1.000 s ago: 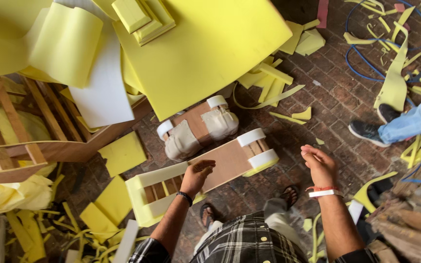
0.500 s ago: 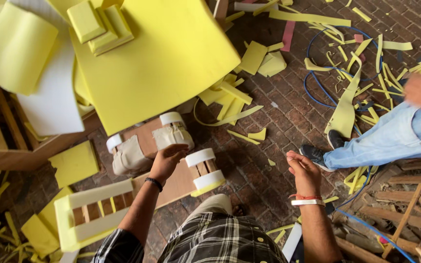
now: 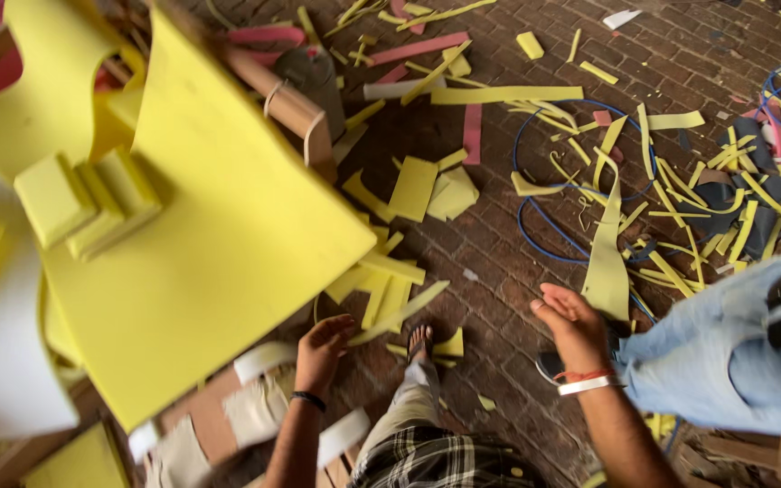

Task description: The person stretches a tufted beige fabric panel over a wooden furniture frame and staples it in place using a pneumatic staple gun, pressing the fabric flat with their hand between staples. They then flip the frame over, reposition it on the worktable, and begin sawing a piece of yellow foam placed on the frame.

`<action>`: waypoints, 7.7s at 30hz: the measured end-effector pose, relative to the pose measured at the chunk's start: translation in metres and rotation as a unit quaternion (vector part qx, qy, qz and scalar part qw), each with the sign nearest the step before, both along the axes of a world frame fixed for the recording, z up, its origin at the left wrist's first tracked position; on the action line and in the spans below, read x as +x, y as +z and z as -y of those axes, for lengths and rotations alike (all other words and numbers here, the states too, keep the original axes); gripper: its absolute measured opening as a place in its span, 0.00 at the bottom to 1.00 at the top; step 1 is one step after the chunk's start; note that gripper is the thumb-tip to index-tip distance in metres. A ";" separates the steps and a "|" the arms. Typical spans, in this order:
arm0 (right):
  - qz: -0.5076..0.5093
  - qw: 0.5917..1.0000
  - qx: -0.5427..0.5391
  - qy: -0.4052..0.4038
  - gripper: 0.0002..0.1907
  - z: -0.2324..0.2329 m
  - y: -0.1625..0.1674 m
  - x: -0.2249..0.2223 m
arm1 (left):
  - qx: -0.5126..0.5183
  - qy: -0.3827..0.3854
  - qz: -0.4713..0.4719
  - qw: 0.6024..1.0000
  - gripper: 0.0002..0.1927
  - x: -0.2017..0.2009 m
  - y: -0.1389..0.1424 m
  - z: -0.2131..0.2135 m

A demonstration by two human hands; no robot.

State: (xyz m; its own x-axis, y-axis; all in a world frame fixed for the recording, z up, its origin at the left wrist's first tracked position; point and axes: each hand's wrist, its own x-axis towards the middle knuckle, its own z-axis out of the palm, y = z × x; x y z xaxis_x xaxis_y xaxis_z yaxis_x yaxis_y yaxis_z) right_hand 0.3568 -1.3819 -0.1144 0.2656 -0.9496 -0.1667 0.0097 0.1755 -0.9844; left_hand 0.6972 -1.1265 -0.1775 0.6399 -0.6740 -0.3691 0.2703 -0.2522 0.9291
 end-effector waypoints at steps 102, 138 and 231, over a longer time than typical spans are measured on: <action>-0.088 0.990 0.076 -0.077 0.15 3.310 0.077 -0.623 | 0.131 -0.375 0.161 0.904 0.17 -0.584 0.042 3.460; -0.537 0.649 -0.239 0.484 0.55 3.996 -0.423 -0.251 | 0.432 0.198 0.086 0.876 0.42 -0.551 -0.391 3.813; -0.099 0.536 -0.120 0.830 0.28 2.352 0.051 0.283 | 0.191 0.949 -0.024 0.248 0.29 -0.549 0.042 2.504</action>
